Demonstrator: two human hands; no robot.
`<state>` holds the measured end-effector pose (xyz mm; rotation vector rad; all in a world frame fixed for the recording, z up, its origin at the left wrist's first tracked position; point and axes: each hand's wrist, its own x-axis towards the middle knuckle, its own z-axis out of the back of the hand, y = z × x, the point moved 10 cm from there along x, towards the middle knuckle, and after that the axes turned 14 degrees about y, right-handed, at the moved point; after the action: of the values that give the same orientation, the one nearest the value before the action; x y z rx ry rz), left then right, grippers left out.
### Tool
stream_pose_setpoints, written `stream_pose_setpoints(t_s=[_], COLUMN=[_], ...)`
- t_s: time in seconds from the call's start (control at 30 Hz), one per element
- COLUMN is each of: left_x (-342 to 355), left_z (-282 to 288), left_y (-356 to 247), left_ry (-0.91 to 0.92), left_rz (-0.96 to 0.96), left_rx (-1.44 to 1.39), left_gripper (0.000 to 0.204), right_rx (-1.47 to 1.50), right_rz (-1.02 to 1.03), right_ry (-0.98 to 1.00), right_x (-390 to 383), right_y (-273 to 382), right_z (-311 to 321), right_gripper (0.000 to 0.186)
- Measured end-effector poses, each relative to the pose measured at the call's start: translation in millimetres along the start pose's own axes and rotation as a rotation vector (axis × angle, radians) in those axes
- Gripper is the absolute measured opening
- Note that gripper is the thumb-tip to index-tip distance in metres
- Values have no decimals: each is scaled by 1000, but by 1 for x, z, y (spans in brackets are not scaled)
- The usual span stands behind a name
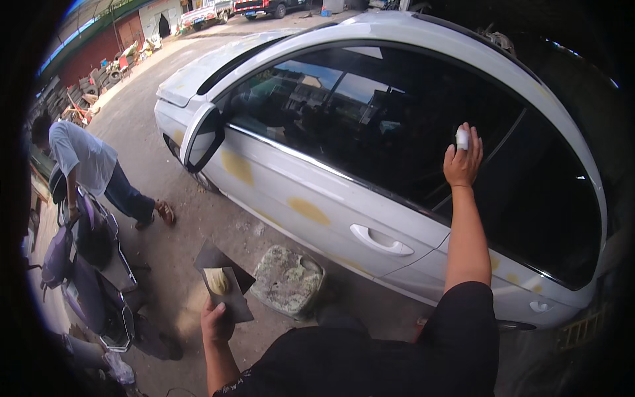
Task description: The person scoops yellow body filler from a can with a putty knife and spreads it onto the car's roof and side panels. The person repeatedly loads the putty knife and smooths the filler over the surface.
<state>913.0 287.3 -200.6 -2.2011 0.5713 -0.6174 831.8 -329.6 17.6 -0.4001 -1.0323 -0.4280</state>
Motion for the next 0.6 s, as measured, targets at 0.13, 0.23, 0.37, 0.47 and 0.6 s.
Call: stream_pose_setpoints(t_s=[0.13, 0.23, 0.37, 0.47, 0.6], left_x=[-19, -28, -46, -75, -103], left_z=[13, 15, 6, -8, -24], left_y=[1, 13, 55, 100, 138], left_ry=[-129, -170, -173, -183, -165], left_rz=[17, -22, -57, -66, -91], left_rx=[108, 85, 118, 151, 167], left_gripper=[57, 57, 57, 56, 55], right_rx=[-45, 9, 3, 18, 32], right_rz=[90, 120, 93, 78, 37], right_ry=[-143, -147, -201, -235, -211], right_x=[-5, -6, -46, -100, -138], right_y=[16, 14, -16, -53, -98], right_z=[9, -3, -23, -27, -39], right_gripper=[49, 48, 47, 47, 47])
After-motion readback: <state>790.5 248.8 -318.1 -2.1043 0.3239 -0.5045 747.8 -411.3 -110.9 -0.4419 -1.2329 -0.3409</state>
